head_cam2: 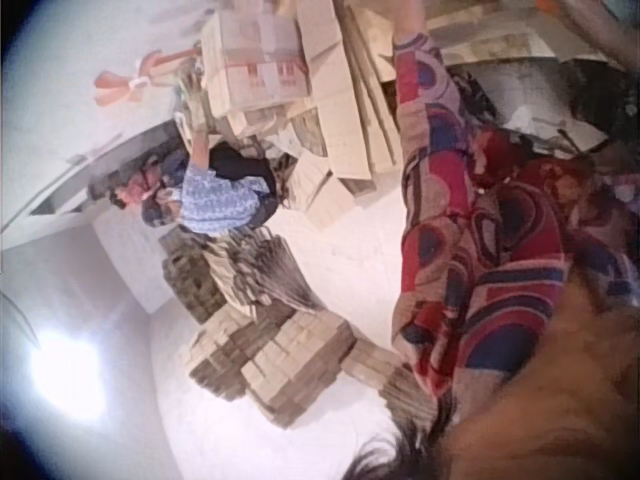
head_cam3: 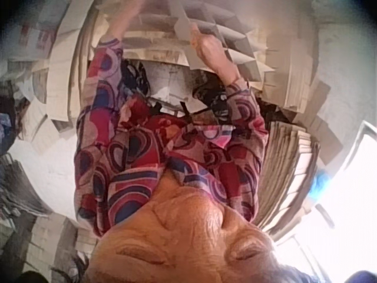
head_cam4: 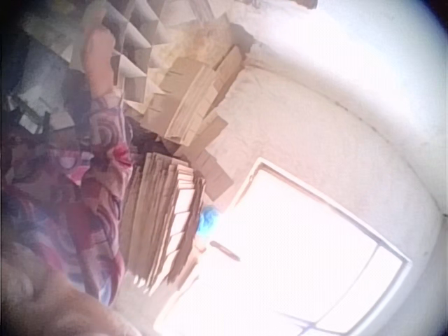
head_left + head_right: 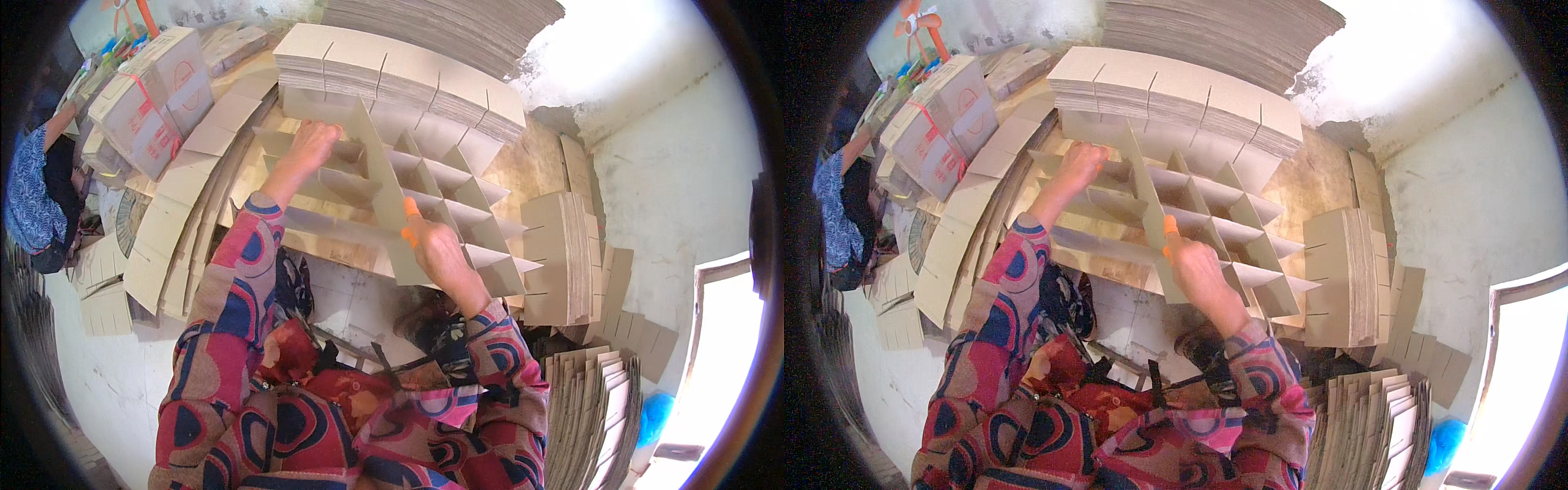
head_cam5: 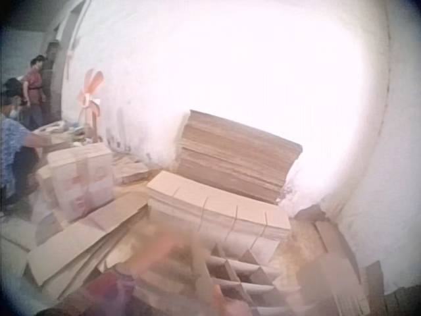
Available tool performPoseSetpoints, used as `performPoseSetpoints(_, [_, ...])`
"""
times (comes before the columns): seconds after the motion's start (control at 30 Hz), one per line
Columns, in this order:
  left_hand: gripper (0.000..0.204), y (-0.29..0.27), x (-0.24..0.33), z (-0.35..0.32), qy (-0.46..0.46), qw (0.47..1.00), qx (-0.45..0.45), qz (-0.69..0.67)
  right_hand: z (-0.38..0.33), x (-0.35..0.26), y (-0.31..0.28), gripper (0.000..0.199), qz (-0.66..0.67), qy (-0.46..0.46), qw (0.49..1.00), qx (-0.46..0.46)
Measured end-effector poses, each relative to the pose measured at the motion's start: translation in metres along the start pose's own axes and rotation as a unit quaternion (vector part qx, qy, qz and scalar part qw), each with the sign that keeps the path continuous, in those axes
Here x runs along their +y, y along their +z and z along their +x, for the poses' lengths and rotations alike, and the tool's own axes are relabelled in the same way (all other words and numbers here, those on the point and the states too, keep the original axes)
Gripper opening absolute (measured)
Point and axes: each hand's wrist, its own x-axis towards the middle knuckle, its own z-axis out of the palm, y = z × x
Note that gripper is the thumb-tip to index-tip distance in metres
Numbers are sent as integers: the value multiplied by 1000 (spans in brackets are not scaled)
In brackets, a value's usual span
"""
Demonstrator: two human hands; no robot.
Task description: The person folds flat cardboard sheets into box shapes using orange finger cots. They repeatedly pick up a sheet, fold the side flaps inward, and place the formed box onto a growing stack.
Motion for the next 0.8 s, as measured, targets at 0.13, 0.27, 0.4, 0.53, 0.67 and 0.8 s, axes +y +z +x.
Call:
performPoseSetpoints(0.13, [13, 8, -11, -13, 35, 998, 35, -24, 1, 1, 4, 49, 26, -18, 999, -6])
performPoseSetpoints(0.27, [13, -1, -3, -11, -5, 1000, 8, -17, 4, -1, 5, 40, -29, -9, 998, -46])
performPoseSetpoints(0.4, [17, -3, 4, -11, 11, 1000, 9, 7, 2, -13, 0, 23, -76, -11, 995, -61])
performPoseSetpoints(0.53, [33, 3, 13, -7, 49, 996, 62, -38, 11, -5, 15, 22, -126, -26, 990, -57])
performPoseSetpoints(0.67, [54, 3, 21, -11, 127, 991, 22, -24, 8, -3, 0, 29, -95, 36, 992, -77])
performPoseSetpoints(0.8, [56, -3, 16, -9, 87, 994, -61, -28, -34, 30, -21, 31, -129, 111, 983, 71])
